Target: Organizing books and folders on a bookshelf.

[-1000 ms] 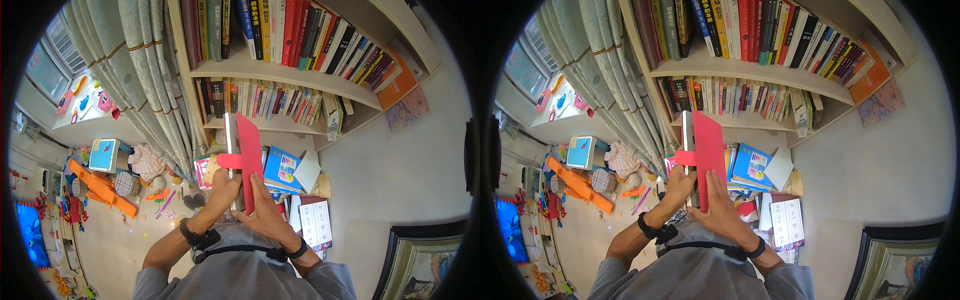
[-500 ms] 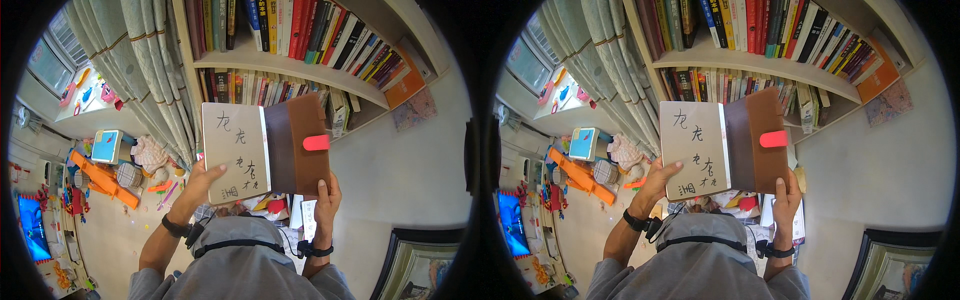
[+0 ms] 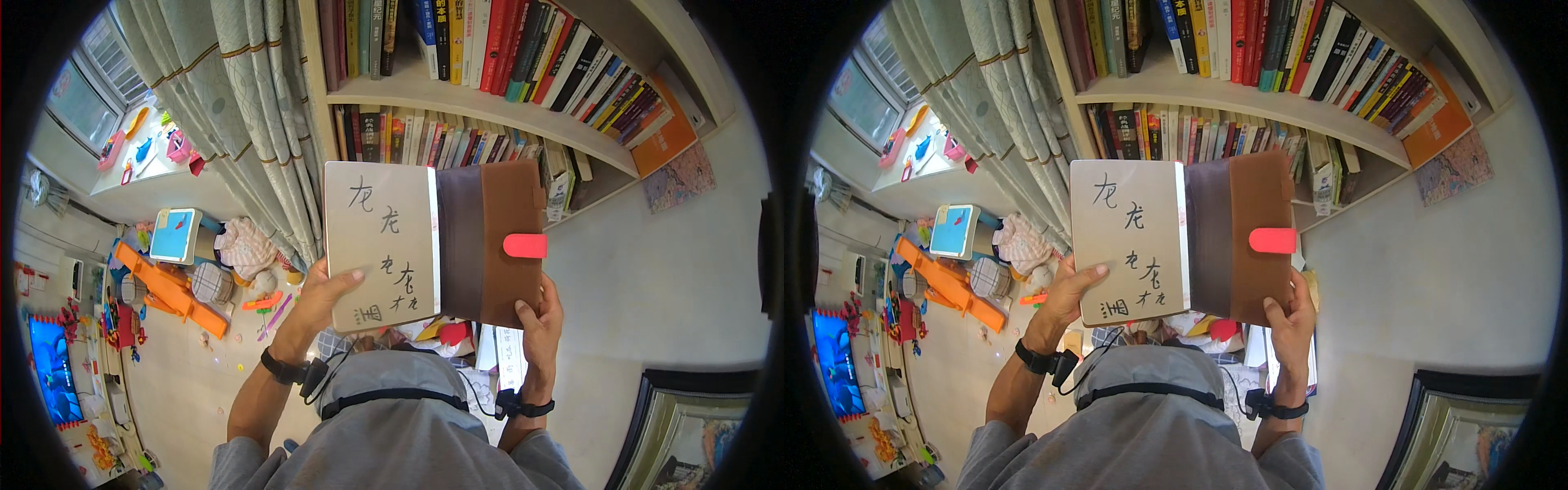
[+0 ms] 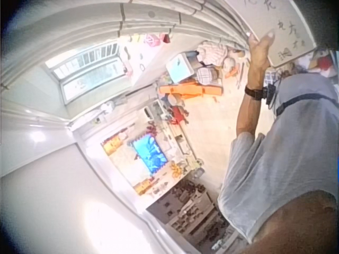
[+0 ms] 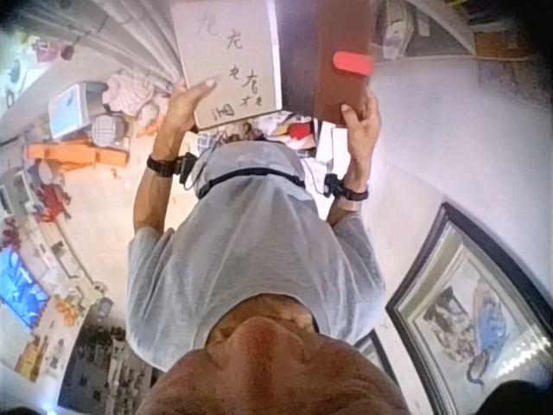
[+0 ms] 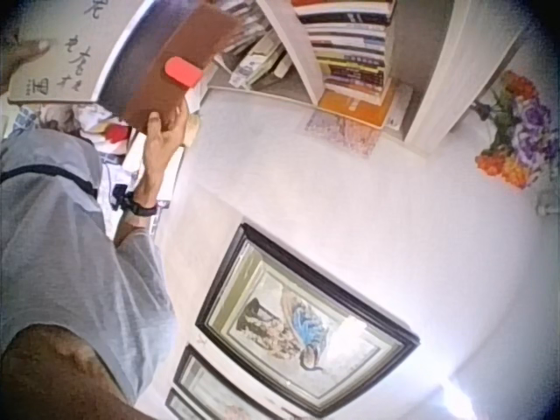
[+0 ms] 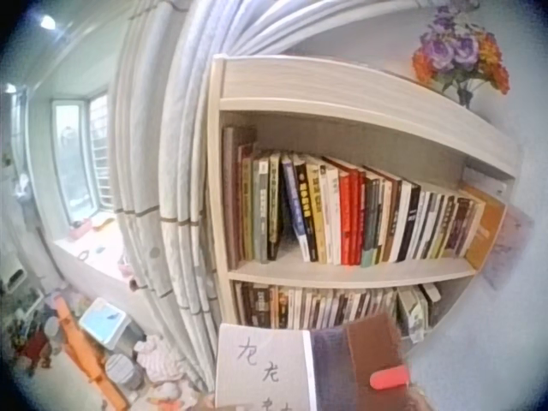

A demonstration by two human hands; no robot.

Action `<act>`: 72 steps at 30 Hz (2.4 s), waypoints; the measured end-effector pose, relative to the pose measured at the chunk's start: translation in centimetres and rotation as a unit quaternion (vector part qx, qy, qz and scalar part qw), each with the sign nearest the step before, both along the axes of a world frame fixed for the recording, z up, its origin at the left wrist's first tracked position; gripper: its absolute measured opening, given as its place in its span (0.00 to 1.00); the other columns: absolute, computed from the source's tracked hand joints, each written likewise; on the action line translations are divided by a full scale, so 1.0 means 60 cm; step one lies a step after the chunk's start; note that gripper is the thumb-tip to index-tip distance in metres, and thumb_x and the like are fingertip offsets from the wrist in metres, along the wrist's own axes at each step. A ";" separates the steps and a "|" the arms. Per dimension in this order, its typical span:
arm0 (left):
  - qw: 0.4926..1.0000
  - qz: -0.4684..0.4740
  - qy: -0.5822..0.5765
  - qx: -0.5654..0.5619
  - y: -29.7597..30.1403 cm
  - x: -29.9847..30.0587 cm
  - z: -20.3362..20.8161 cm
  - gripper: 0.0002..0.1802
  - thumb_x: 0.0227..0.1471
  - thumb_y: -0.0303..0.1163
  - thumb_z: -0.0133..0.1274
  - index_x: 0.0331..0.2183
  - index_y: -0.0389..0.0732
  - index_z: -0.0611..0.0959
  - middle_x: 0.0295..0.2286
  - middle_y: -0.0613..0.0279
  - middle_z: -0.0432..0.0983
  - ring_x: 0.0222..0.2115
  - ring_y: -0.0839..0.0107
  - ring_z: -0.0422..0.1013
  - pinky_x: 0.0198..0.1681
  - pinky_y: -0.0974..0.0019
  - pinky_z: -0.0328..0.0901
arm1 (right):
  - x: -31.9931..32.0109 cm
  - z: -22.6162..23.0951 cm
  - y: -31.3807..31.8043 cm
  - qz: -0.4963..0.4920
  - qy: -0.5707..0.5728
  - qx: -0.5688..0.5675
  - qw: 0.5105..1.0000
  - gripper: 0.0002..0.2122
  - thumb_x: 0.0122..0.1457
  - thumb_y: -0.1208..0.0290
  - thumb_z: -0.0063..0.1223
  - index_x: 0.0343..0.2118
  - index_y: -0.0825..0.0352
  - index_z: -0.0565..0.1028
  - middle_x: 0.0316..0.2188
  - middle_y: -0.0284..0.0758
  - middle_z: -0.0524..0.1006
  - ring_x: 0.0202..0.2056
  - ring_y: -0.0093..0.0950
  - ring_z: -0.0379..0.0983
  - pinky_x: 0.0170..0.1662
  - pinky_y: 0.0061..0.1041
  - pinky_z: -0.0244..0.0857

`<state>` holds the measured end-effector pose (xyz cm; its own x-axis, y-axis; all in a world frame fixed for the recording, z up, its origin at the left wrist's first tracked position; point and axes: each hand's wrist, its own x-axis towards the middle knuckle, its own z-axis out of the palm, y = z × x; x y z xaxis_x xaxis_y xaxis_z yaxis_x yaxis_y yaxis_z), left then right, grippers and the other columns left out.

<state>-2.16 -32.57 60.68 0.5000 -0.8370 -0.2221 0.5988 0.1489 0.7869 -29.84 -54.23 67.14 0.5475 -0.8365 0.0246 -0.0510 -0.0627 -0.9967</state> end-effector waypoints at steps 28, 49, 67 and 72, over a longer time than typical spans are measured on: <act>0.985 0.039 0.157 -0.067 0.040 0.062 0.024 0.30 0.69 0.51 0.39 0.60 0.39 0.70 0.55 0.55 0.72 0.54 0.61 0.71 0.58 0.56 0.67 | 0.031 0.060 0.025 0.095 -0.032 -0.005 0.995 0.30 0.60 0.75 0.54 0.65 0.74 0.58 0.57 0.43 0.71 0.58 0.32 0.68 0.63 0.31 0.58; 0.996 -0.023 -0.072 0.053 0.016 -0.021 0.003 0.28 0.66 0.48 0.47 0.51 0.31 0.78 0.43 0.57 0.80 0.41 0.69 0.77 0.48 0.64 0.70 | 0.084 0.063 0.091 0.237 0.133 -0.298 0.915 0.28 0.58 0.88 0.43 0.64 0.67 0.66 0.57 0.54 0.69 0.57 0.50 0.70 0.58 0.35 0.65; 0.824 0.034 -0.541 0.164 -0.051 -0.162 0.066 0.26 0.55 0.40 0.60 0.51 0.34 0.81 0.51 0.43 0.71 0.54 0.50 0.67 0.58 0.55 0.62 | 0.071 -0.082 0.110 0.193 -0.019 0.064 0.979 0.16 0.67 0.71 0.50 0.55 0.73 0.73 0.49 0.39 0.79 0.49 0.27 0.74 0.54 0.28 0.66; 0.832 0.014 -0.537 0.137 -0.051 -0.134 0.037 0.25 0.57 0.39 0.60 0.53 0.36 0.80 0.53 0.46 0.70 0.55 0.55 0.67 0.59 0.56 0.61 | 0.070 -0.067 0.106 0.170 -0.024 0.127 0.977 0.19 0.66 0.67 0.55 0.55 0.74 0.74 0.49 0.39 0.78 0.49 0.24 0.73 0.55 0.27 0.66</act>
